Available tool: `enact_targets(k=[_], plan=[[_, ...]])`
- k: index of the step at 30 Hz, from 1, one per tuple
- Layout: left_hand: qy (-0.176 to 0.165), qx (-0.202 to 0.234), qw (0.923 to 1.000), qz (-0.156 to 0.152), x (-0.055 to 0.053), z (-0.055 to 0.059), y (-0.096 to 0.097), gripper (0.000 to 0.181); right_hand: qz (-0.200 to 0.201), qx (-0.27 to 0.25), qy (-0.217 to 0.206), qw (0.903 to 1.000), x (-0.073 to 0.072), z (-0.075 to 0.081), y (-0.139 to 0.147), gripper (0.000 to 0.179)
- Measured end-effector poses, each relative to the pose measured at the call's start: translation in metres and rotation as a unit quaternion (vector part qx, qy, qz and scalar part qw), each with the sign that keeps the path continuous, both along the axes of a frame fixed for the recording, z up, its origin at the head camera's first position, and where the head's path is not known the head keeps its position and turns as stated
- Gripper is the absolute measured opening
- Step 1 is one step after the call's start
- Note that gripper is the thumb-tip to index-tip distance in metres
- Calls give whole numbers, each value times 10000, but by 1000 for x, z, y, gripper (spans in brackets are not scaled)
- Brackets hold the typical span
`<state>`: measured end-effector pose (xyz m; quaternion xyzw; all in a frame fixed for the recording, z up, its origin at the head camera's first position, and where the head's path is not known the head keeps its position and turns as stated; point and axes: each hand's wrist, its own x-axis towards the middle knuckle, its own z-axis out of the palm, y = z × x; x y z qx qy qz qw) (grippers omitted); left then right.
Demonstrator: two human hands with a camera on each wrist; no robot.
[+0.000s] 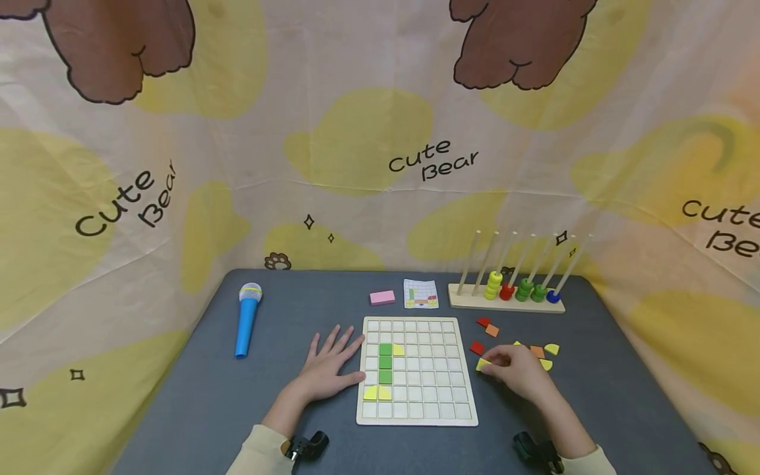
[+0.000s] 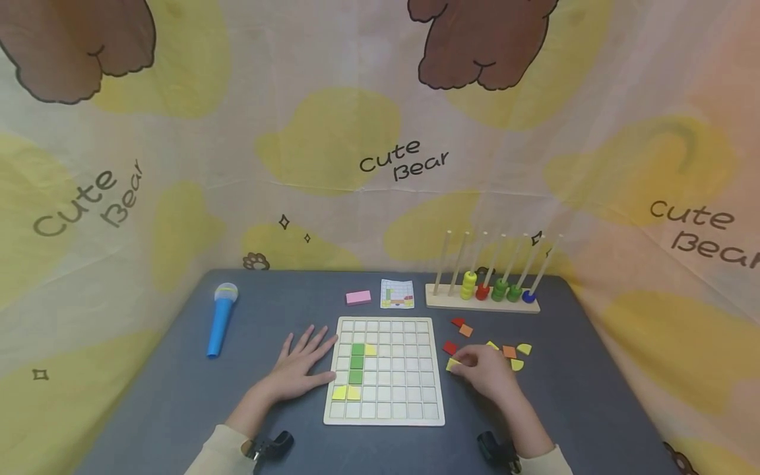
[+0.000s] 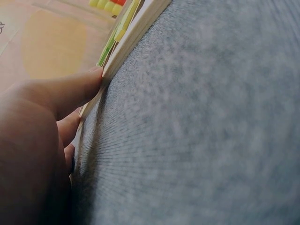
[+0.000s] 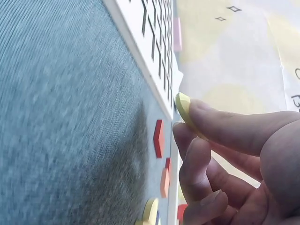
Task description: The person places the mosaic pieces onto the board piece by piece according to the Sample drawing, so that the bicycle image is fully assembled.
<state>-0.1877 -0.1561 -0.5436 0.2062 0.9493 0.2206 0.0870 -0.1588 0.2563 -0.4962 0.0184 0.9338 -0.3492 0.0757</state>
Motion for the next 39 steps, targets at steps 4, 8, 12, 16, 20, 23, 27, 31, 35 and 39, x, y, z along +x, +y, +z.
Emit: enact_targets(k=[4, 8, 12, 16, 20, 23, 27, 31, 35, 39], plan=[[0, -17, 10000, 8, 0, -1, 0, 82, 69, 1, 105, 9999, 1, 4, -9, 22], [11, -55, 10000, 13, 0, -2, 0, 82, -4, -171, 145, 9997, 1, 7, -20, 22], [11, -106, 9999, 35, -1, -2, 1, 82, -70, -429, 105, 9990, 0, 10, -31, 18], [-33, -122, 9999, 54, 0, -1, 1, 82, 40, -513, 118, 9986, -1, 10, -42, 14], [-19, -102, 9999, 60, 0, 0, 1, 82, 206, -544, 168, 9982, -1, 7, -51, 12], [38, -120, 9999, 40, 0, -1, 1, 81, 269, -606, 182, 9976, -2, 5, -57, 12], [96, -137, 9999, 11, 0, -2, 1, 82, 336, -599, 199, 9974, -3, 2, -64, 10], [140, -150, 9998, 5, 0, -3, 0, 82, 425, -569, 174, 9973, -3, 3, -70, 11], [165, -151, 9997, -16, -1, -4, 0, 82, 578, -658, 222, 9959, -1, 5, -76, 15], [142, -156, 9998, -21, 0, -4, 0, 82, 788, -753, 347, 9934, -1, 6, -82, 19]])
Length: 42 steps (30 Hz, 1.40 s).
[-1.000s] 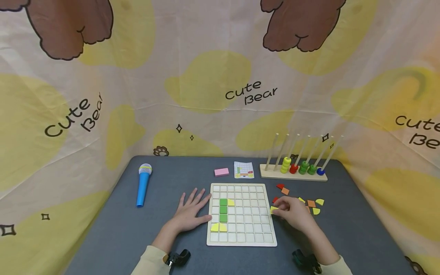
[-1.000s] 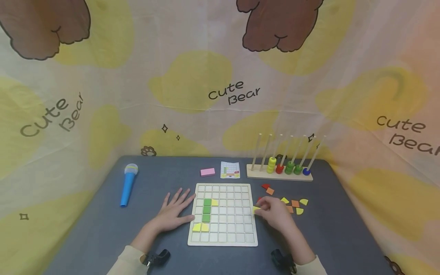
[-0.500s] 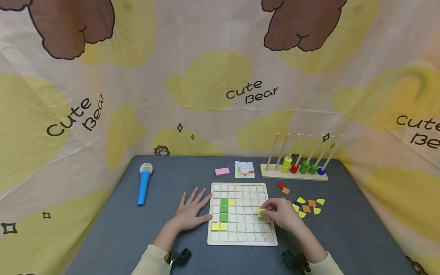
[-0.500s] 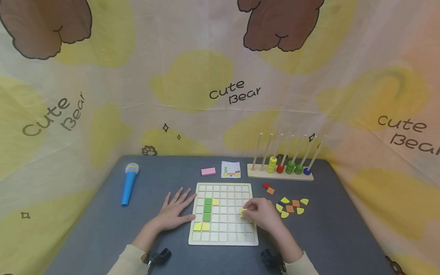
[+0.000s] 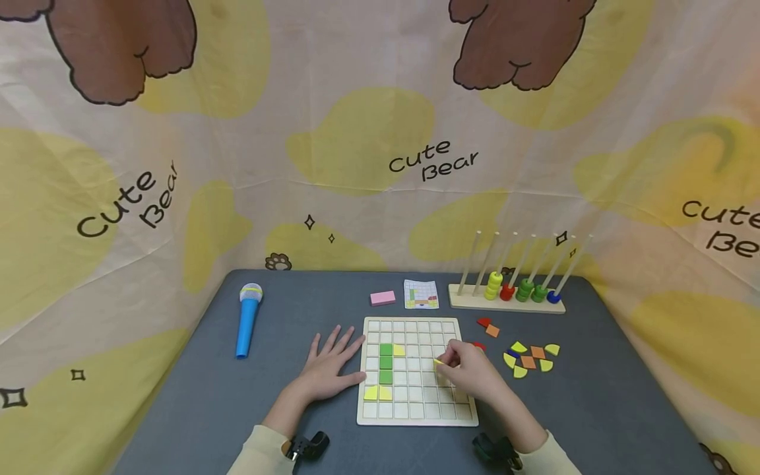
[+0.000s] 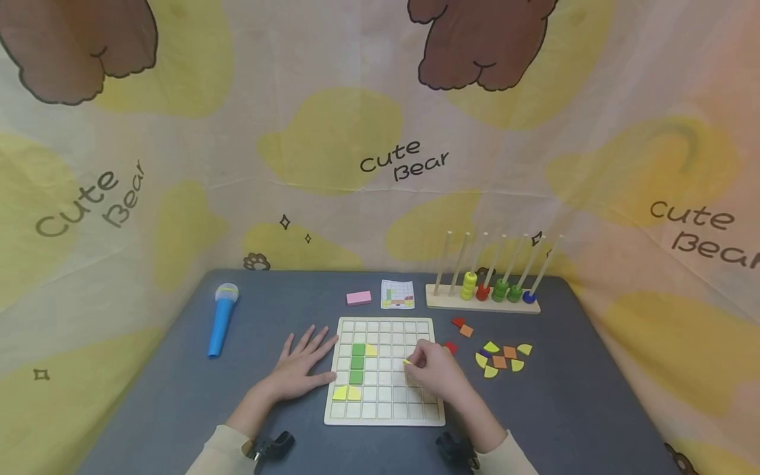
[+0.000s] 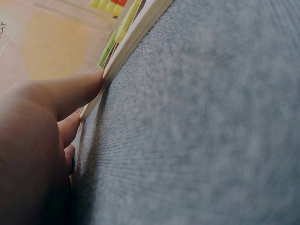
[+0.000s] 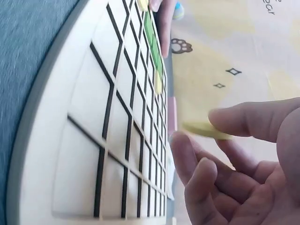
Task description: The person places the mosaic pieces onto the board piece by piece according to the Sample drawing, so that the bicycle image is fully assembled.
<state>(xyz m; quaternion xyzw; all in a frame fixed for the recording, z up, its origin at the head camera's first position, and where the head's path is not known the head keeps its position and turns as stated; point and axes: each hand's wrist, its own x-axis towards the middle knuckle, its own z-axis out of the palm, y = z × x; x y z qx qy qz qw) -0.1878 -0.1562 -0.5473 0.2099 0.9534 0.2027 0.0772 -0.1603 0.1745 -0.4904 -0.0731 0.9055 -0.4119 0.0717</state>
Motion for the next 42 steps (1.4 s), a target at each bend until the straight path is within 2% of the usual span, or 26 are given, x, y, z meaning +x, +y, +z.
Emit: enact_targets(k=[11, 18, 25, 35, 39, 42], plan=[[-25, 83, 10000, 6, 1, 1, -1, 82, 298, -224, -149, 9992, -3, -5, -19, 27], [-9, 53, 10000, 24, 0, 0, -1, 82, 613, -638, -202, 9959, -4, -1, -32, 33], [-5, -14, 10000, 65, 0, -1, -1, 82, 956, -511, -47, 9941, 0, 1, -48, 28], [26, 13, 10000, 59, 0, -2, 0, 82, 1048, -547, -13, 9930, 3, -1, -64, 26], [100, 38, 9999, 53, -1, -4, -1, 81, 1155, -665, -99, 9910, 5, -2, -68, 23], [126, 45, 9999, 51, -1, -5, -1, 81, 1233, -915, -301, 9877, 6, -2, -70, 14]])
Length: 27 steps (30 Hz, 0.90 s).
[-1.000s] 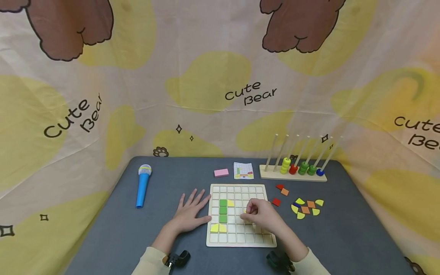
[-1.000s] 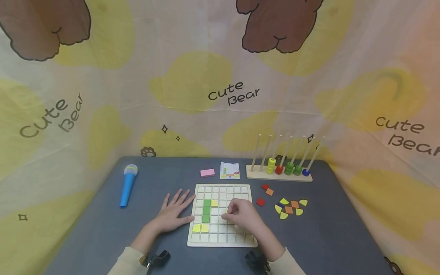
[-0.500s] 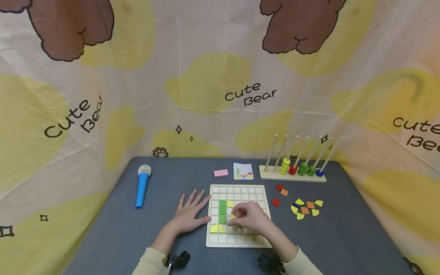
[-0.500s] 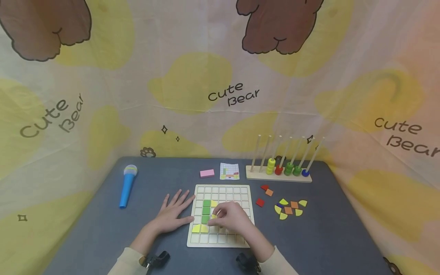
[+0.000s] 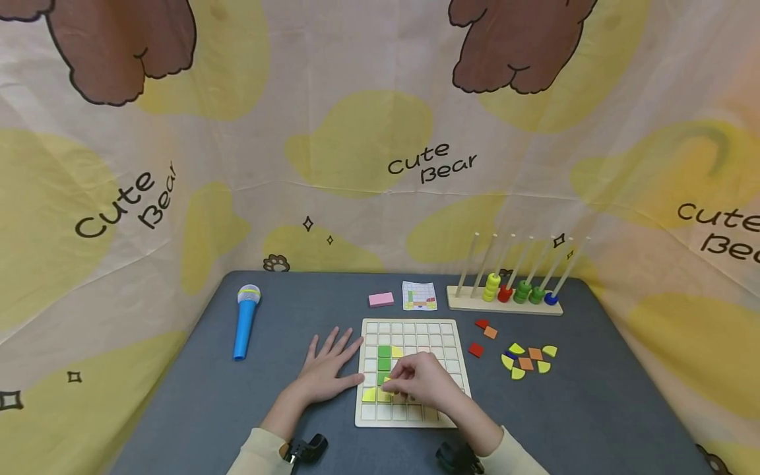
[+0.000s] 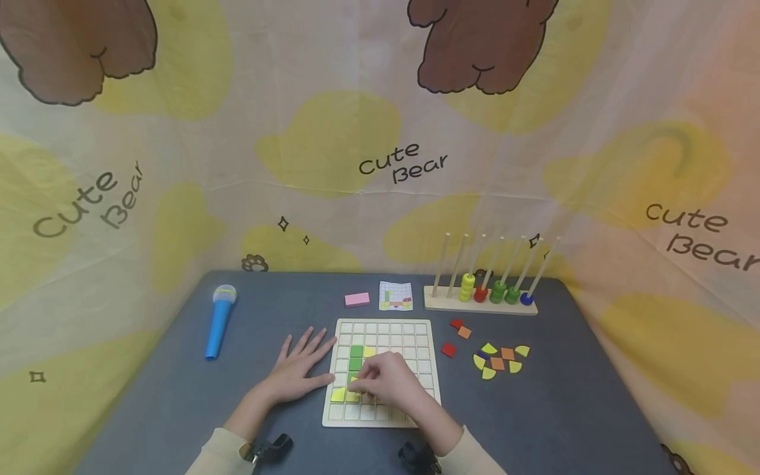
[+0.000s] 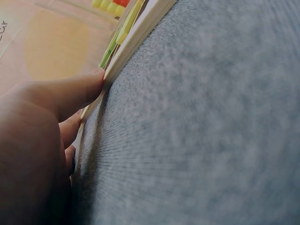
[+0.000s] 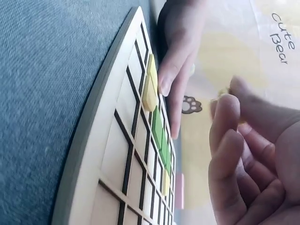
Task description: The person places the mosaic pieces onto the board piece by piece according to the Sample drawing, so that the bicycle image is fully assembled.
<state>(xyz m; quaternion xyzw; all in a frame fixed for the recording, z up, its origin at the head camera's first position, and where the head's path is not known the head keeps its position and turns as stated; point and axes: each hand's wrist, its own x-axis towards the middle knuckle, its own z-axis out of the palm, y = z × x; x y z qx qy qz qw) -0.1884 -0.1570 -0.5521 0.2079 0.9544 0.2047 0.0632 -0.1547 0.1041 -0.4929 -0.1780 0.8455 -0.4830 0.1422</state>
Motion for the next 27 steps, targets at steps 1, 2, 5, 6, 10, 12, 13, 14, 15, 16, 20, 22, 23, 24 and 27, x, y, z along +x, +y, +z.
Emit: enact_targets(k=[1, 2, 5, 6, 10, 12, 13, 14, 15, 16, 20, 22, 23, 24, 27], plan=[[-14, -16, 10000, -3, 0, 0, 0, 81, 23, -59, -68, 10000, 0, 0, -1, 11], [-21, -20, 10000, 0, 0, 1, 0, 81, 42, -102, -127, 9999, 1, 0, -2, 9], [-58, -34, 10000, -1, 0, 1, 0, 82, 109, -180, -243, 9995, 2, -1, -4, 6], [-49, -21, 10000, -9, 0, 1, 0, 81, 118, -199, -265, 9994, 2, -1, -6, 5], [5, 18, 10000, -34, -1, 0, 0, 80, 83, -327, -419, 9986, 4, -2, -12, 6], [29, -20, 10000, -44, -1, 0, 0, 81, 60, -267, -476, 9985, 6, -3, -16, 8], [22, -60, 10000, -42, -1, 0, 1, 81, 60, -206, -481, 9986, 7, -4, -17, 9], [6, -87, 10000, -40, -2, 0, 1, 81, 77, -104, -445, 9989, 7, -4, -19, 10], [-3, -82, 10000, -37, -1, 1, 1, 82, 99, 29, -386, 9992, 8, -5, -20, 10], [-12, -63, 10000, -33, -1, 1, 2, 82, 128, 175, -290, 9993, 8, -6, -21, 11], [-43, 19, 10000, -28, 0, 3, 2, 81, 191, 534, 1, 9984, 10, -10, -27, 13], [-20, 18, 10000, -19, 0, 3, 2, 81, 203, 595, 32, 9980, 11, -12, -31, 14], [-9, -5, 10000, -9, 0, 2, 2, 81, 201, 616, 25, 9979, 12, -13, -32, 14], [-8, -15, 10000, 3, 0, 2, 2, 80, 200, 626, 18, 9978, 13, -14, -34, 15], [-1, -57, 10000, 21, -1, 1, 1, 81, 143, 806, 212, 9964, 15, -16, -38, 18]])
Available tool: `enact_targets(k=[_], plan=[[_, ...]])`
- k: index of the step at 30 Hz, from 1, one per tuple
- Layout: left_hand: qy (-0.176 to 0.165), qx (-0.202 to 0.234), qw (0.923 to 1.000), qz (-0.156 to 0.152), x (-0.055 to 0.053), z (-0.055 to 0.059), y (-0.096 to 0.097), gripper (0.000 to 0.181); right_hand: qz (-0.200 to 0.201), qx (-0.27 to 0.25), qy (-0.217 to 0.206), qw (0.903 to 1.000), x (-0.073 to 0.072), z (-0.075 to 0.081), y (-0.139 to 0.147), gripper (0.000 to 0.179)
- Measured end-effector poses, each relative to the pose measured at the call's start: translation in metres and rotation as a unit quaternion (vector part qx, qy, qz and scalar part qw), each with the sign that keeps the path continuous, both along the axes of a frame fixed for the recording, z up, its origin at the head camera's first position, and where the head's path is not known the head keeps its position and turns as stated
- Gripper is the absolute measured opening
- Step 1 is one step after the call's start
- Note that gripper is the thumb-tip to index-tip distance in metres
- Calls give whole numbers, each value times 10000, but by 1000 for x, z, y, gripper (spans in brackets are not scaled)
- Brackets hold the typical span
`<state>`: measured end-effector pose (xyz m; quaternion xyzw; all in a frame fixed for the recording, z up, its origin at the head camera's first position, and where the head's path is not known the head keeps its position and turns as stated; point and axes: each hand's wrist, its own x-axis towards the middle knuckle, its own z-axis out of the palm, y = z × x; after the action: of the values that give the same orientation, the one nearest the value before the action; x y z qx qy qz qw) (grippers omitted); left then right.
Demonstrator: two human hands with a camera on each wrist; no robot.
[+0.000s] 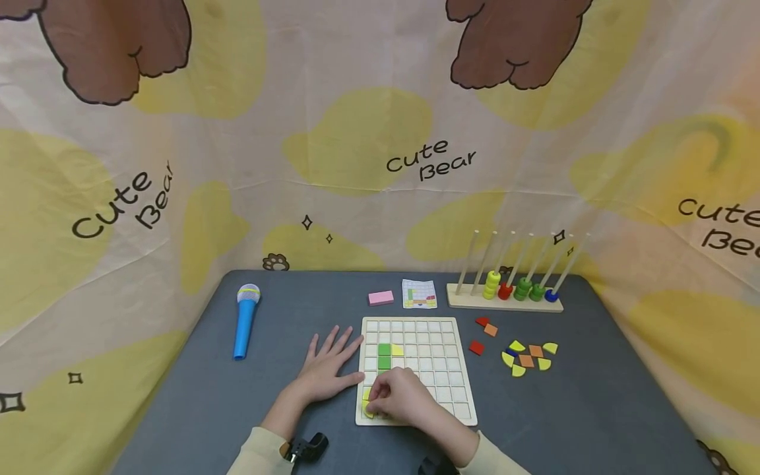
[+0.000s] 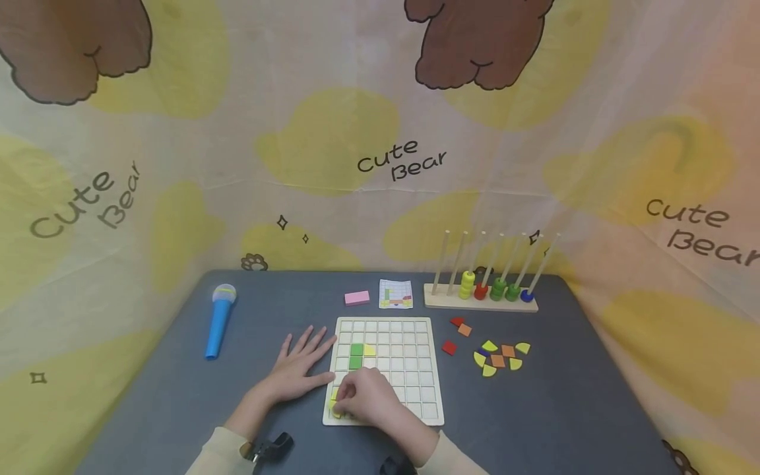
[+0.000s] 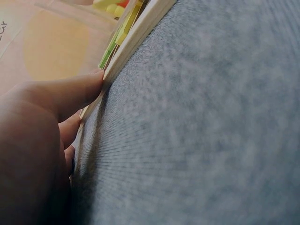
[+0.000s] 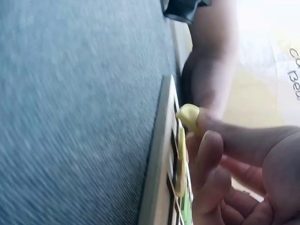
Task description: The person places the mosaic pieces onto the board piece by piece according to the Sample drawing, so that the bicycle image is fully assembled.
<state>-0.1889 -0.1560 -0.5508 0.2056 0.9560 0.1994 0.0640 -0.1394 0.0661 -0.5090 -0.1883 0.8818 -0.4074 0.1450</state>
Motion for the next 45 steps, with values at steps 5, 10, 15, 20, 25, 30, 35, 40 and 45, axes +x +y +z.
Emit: enact_targets(k=[5, 10, 15, 20, 25, 30, 35, 40, 45], plan=[[1, 28, 10000, 6, 1, 1, 0, 81, -91, 248, 341, 9991, 3, 0, -3, 19], [39, 52, 10000, 10, 1, 2, 0, 81, -128, 324, 358, 9988, 5, 0, -5, 17], [59, 81, 9999, 19, 1, 1, 0, 80, -194, 524, 466, 9973, 7, 0, -8, 18], [72, 102, 9999, 1, 1, 2, 0, 80, -266, 628, 552, 9961, 8, -1, -10, 21], [26, 136, 9999, -13, 2, 4, 0, 79, -181, 738, 630, 9951, 9, -1, -9, 21], [9, 148, 9999, 2, 2, 4, 1, 80, -140, 835, 728, 9938, 10, -1, -8, 22], [2, 177, 9998, 26, 3, 4, 1, 80, -87, 783, 772, 9939, 9, 0, -7, 22], [32, 80, 10000, 9, 3, 3, 1, 81, -73, 546, 667, 9963, 2, 6, 1, 21], [15, 57, 10000, -7, 2, 3, 0, 81, -213, 418, 600, 9971, -7, 14, 16, 16]])
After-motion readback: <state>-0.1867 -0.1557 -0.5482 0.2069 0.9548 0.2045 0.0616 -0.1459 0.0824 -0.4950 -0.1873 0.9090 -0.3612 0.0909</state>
